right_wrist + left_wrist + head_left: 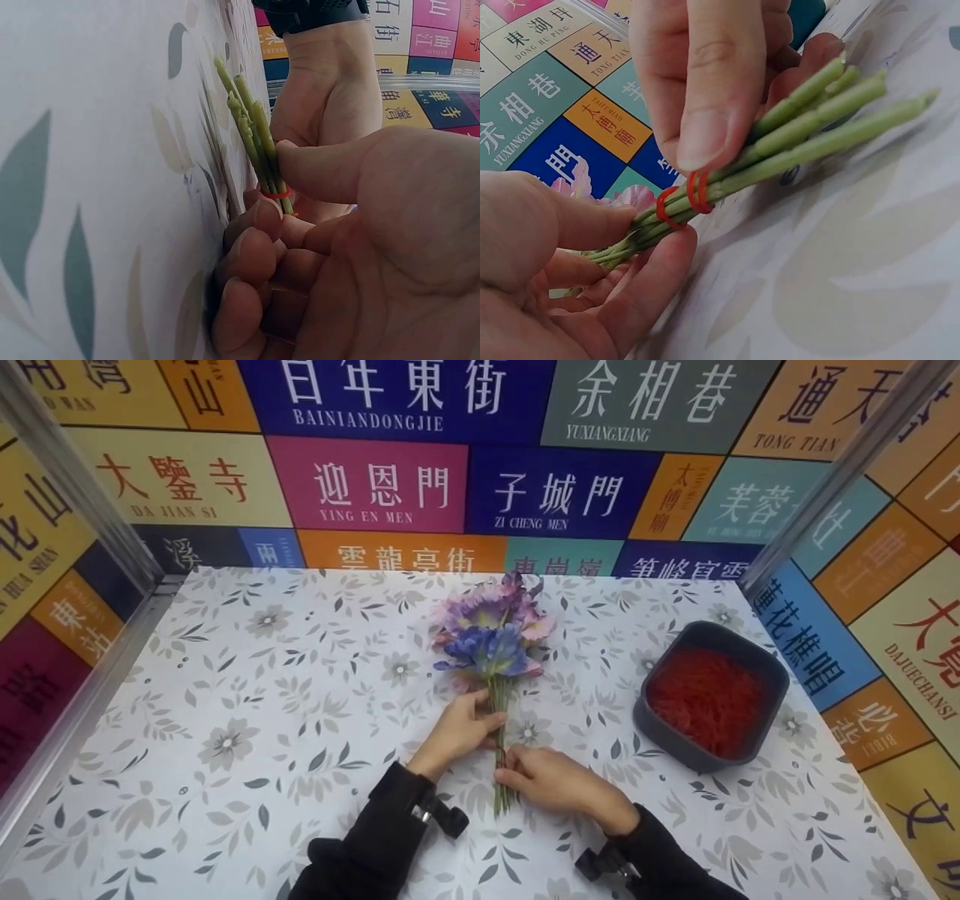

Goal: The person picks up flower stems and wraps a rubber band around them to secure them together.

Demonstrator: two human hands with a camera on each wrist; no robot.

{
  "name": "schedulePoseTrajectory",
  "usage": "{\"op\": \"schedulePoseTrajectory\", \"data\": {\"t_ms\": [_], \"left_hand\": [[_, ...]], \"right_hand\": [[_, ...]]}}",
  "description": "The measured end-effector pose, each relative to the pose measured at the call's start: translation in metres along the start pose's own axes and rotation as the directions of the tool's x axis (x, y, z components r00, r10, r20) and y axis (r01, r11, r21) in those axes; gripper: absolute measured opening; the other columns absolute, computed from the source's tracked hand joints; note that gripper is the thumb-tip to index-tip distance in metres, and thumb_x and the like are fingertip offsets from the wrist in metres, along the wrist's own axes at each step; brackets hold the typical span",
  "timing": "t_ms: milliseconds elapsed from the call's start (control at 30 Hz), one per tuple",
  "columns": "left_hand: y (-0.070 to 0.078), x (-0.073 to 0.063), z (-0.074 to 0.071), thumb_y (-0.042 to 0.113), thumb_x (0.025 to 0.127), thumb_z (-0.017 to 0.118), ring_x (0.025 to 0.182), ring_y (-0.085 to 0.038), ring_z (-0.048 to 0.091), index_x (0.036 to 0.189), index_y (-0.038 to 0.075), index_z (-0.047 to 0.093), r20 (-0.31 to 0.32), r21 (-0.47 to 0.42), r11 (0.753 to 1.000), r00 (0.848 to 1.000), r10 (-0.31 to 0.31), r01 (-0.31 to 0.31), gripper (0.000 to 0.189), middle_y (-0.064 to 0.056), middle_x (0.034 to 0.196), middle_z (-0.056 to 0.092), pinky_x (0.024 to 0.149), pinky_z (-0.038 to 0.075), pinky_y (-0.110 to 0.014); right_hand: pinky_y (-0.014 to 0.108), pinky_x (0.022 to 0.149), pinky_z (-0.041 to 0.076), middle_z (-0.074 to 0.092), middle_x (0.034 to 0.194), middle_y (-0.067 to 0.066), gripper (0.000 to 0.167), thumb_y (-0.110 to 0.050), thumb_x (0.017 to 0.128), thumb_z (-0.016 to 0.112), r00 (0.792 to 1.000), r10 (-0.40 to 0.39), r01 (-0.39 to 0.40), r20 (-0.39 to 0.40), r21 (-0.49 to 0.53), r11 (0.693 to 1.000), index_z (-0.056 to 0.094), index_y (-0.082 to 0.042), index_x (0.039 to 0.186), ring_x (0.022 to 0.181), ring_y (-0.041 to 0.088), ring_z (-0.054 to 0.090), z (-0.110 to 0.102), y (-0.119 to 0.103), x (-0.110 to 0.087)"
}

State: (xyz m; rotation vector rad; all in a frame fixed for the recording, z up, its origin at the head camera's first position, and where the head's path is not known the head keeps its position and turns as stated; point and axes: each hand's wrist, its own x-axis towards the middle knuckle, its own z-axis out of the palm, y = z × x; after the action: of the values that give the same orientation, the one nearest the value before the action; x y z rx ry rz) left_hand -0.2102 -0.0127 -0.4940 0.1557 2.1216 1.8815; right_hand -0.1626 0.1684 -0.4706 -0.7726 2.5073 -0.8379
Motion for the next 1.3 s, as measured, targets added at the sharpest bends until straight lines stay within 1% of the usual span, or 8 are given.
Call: {"op": "schedulePoseTrajectory", "data": {"t_ms": [267, 533, 867, 1000, 1100, 1167, 1233, 1300], "left_hand": [[0.002, 0.002, 0.002, 0.006, 0.097, 0.065, 0.080, -0.022, 0.070, 0.146, -0.003, 0.046, 0.010, -0.016, 1.000, 1.000, -0.008, 0.009, 0.054, -0.017, 0.113, 0.068, 0.069, 0.061, -0.033], [-0.001, 0.001, 0.002, 0.007, 0.098, 0.066, 0.080, -0.021, 0.071, 0.142, -0.004, 0.051, 0.006, 0.039, 0.998, 0.999, 0.046, -0.047, 0.048, -0.015, 0.107, 0.068, 0.068, 0.060, -0.032], [-0.001, 0.000, 0.002, 0.005, 0.097, 0.066, 0.081, -0.021, 0.071, 0.145, -0.005, 0.047, 0.001, 0.045, 0.998, 0.999, 0.040, -0.040, 0.053, -0.017, 0.113, 0.067, 0.068, 0.060, -0.033], [-0.002, -0.001, 0.002, 0.006, 0.096, 0.067, 0.078, -0.020, 0.070, 0.144, -0.005, 0.049, -0.005, 0.093, 0.994, 0.999, 0.054, -0.053, 0.051, -0.017, 0.111, 0.068, 0.068, 0.060, -0.031], [-0.001, -0.002, 0.001, 0.008, 0.096, 0.068, 0.074, -0.016, 0.067, 0.140, -0.005, 0.053, -0.008, 0.176, 0.981, 0.996, 0.086, -0.083, 0.049, -0.015, 0.107, 0.069, 0.069, 0.059, -0.030], [0.002, -0.003, -0.002, 0.011, 0.095, 0.070, 0.072, -0.014, 0.064, 0.134, -0.005, 0.058, -0.005, 0.251, 0.962, 0.993, 0.115, -0.110, 0.044, -0.013, 0.102, 0.069, 0.070, 0.057, -0.030], [0.006, -0.006, -0.005, 0.014, 0.095, 0.070, 0.071, -0.015, 0.060, 0.123, -0.005, 0.063, 0.015, 0.336, 0.930, 0.988, 0.155, -0.151, 0.035, -0.011, 0.095, 0.068, 0.070, 0.055, -0.032], [0.014, -0.011, -0.009, 0.019, 0.096, 0.069, 0.075, -0.019, 0.062, 0.122, -0.004, 0.063, 0.041, 0.421, 0.888, 0.982, 0.184, -0.184, 0.036, -0.012, 0.097, 0.068, 0.073, 0.055, -0.036]], "right_hand": [[0.033, 0.065, 0.047, 0.058, 0.079, -0.008, 0.021, -0.033, 0.104, 0.057, 1.000, 0.021, -0.021, 0.000, -0.006, 1.000, 0.057, -0.014, 0.094, 0.069, 0.010, 0.055, -0.003, 0.000, -0.002], [0.031, 0.062, 0.045, 0.058, 0.077, -0.007, 0.019, -0.030, 0.104, 0.058, 1.000, 0.008, -0.008, 0.001, -0.011, 1.000, 0.058, -0.014, 0.094, 0.065, 0.010, 0.052, -0.003, 0.001, -0.003], [0.033, 0.062, 0.045, 0.056, 0.076, -0.007, 0.016, -0.028, 0.101, 0.062, 1.000, 0.009, -0.009, -0.020, 0.005, 1.000, 0.055, -0.014, 0.098, 0.066, 0.011, 0.052, -0.001, -0.001, -0.004], [0.032, 0.060, 0.044, 0.055, 0.075, -0.007, 0.015, -0.027, 0.101, 0.062, 1.000, 0.006, -0.005, -0.022, 0.013, 1.000, 0.056, -0.013, 0.100, 0.064, 0.010, 0.051, 0.000, -0.002, -0.004], [0.033, 0.059, 0.044, 0.054, 0.075, -0.006, 0.016, -0.026, 0.101, 0.062, 1.000, 0.008, -0.008, -0.018, 0.012, 1.000, 0.056, -0.012, 0.103, 0.064, 0.011, 0.051, 0.000, -0.002, -0.004], [0.034, 0.062, 0.045, 0.055, 0.077, -0.005, 0.016, -0.026, 0.101, 0.062, 1.000, 0.017, -0.016, -0.017, 0.006, 1.000, 0.056, -0.012, 0.105, 0.067, 0.012, 0.053, 0.000, -0.002, -0.005], [0.037, 0.066, 0.047, 0.056, 0.081, -0.004, 0.018, -0.026, 0.102, 0.061, 1.000, 0.014, -0.014, -0.024, -0.007, 1.000, 0.056, -0.011, 0.109, 0.072, 0.014, 0.056, -0.004, -0.002, -0.006], [0.038, 0.069, 0.049, 0.059, 0.083, -0.004, 0.020, -0.027, 0.102, 0.060, 0.999, 0.002, -0.003, -0.045, -0.018, 1.000, 0.056, -0.010, 0.112, 0.075, 0.016, 0.059, -0.009, -0.003, -0.008]]}}
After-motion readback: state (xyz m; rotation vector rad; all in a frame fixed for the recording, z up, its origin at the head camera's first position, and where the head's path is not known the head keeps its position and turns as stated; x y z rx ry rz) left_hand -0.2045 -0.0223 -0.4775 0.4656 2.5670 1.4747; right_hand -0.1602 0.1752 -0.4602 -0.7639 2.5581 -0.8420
